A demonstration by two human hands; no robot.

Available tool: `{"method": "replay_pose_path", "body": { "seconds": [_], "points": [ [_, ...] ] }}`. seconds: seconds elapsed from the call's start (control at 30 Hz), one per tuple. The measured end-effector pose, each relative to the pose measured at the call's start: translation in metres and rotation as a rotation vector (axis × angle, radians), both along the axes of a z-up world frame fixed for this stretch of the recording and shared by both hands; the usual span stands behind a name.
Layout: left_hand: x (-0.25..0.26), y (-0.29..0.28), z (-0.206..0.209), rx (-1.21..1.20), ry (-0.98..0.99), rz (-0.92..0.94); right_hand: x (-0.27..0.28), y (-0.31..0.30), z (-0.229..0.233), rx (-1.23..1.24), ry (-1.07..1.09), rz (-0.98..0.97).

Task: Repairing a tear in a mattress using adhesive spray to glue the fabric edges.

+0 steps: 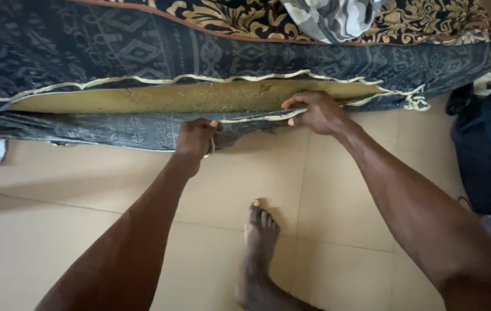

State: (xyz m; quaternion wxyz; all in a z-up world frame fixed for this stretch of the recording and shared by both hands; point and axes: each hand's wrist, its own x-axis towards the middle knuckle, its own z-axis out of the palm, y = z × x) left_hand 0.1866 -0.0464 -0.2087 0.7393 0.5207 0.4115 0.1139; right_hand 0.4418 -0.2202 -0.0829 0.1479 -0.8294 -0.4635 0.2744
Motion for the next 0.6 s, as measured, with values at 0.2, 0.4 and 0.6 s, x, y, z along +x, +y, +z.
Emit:
{"method": "replay_pose_path", "body": {
  "seconds": [0.2, 0.4, 0.6],
  "points": [
    [0.001, 0.002, -0.012, -0.184, -0.038, 0.036, -0.006, -0.010, -0.001, -0.019, -0.142, -0.035],
    [-0.004, 0.005, -0.016, -0.153, -0.022, -0.007, 0.017, -0.021, -0.007, -0.028, 0.043, -0.114],
    [0.000, 0.004, 0.021, -0.152, 0.166, -0.016, 0.022, -0.027, 0.003, -0.083, 0.264, -0.192]
  ]
}}
